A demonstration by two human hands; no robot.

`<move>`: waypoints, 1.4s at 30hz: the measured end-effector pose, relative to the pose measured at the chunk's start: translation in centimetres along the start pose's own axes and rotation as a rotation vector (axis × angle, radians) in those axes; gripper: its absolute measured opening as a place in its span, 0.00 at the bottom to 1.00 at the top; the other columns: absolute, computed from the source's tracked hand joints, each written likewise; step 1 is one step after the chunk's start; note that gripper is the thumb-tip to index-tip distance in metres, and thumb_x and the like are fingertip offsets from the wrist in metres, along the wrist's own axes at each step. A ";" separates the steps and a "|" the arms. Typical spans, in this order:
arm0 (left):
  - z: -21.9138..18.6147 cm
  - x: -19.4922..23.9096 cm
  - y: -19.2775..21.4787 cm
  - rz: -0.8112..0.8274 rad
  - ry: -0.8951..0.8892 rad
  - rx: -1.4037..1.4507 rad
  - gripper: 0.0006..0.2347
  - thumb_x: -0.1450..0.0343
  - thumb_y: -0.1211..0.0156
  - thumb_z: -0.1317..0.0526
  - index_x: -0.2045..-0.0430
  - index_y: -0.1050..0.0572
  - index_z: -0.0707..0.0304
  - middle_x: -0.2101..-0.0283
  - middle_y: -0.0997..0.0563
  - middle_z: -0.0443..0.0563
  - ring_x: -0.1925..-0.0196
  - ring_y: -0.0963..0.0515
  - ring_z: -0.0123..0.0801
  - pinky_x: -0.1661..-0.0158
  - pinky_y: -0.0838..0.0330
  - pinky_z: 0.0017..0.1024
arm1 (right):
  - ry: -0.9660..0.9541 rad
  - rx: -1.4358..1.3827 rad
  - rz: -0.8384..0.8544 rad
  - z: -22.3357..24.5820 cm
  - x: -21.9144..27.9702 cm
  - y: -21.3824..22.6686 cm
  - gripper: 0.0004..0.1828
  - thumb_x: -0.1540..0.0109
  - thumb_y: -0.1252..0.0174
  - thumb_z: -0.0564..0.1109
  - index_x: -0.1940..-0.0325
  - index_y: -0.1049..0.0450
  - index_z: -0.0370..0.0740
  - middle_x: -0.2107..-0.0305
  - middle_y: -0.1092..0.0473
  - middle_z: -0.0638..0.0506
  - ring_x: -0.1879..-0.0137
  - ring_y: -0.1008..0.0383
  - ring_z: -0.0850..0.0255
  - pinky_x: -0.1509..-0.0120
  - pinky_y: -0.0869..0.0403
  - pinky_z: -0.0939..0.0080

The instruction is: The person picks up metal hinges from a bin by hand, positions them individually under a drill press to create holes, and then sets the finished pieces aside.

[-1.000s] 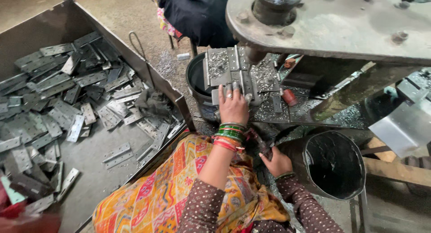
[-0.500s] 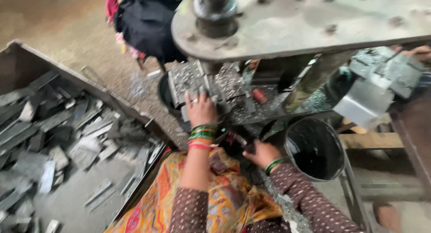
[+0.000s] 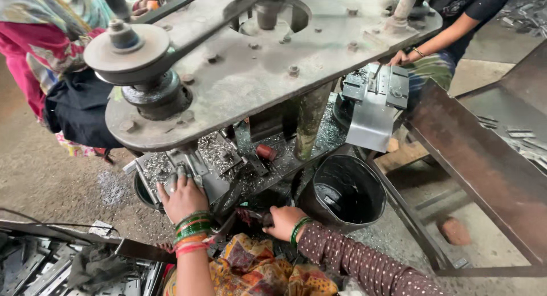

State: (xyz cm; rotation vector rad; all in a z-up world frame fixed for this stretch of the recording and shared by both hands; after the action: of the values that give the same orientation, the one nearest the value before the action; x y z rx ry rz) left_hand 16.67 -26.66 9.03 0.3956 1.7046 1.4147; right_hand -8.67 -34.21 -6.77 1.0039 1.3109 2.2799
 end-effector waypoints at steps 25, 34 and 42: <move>1.8 -3.5 -4.3 0.130 -0.006 0.035 0.15 0.28 0.53 0.59 0.52 0.18 0.48 0.35 0.25 0.39 0.30 0.29 0.32 0.25 0.58 0.49 | 0.022 -0.136 -0.075 -2.3 0.0 -4.6 0.33 0.38 0.43 0.68 0.47 0.30 0.37 0.70 0.26 0.44 0.64 0.21 0.45 0.58 0.23 0.45; 0.5 -0.9 -1.0 0.149 -0.038 0.035 0.15 0.30 0.51 0.58 0.54 0.19 0.50 0.33 0.28 0.43 0.30 0.32 0.34 0.26 0.59 0.50 | -0.090 -0.116 0.092 -1.0 0.0 -1.4 0.31 0.41 0.41 0.68 0.52 0.27 0.40 0.67 0.23 0.45 0.60 0.20 0.50 0.54 0.22 0.48; -3.3 9.5 3.0 0.049 -0.027 0.052 0.15 0.29 0.50 0.62 0.49 0.24 0.61 0.36 0.28 0.54 0.33 0.29 0.41 0.26 0.53 0.52 | -0.030 -0.053 -0.027 1.4 1.3 2.8 0.29 0.41 0.36 0.66 0.57 0.26 0.38 0.66 0.23 0.40 0.56 0.21 0.42 0.51 0.24 0.44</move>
State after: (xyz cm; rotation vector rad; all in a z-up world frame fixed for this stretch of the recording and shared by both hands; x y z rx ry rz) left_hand 7.81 -21.11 7.83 0.4865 1.7226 1.3964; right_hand -8.40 -33.99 -3.40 0.9924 1.2375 2.2586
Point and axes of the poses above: each hand's wrist, its own x-axis away from the middle knuckle, its own y-axis out of the back of the hand, z = x × y, the point moved 9 cm from there along -x, towards the middle knuckle
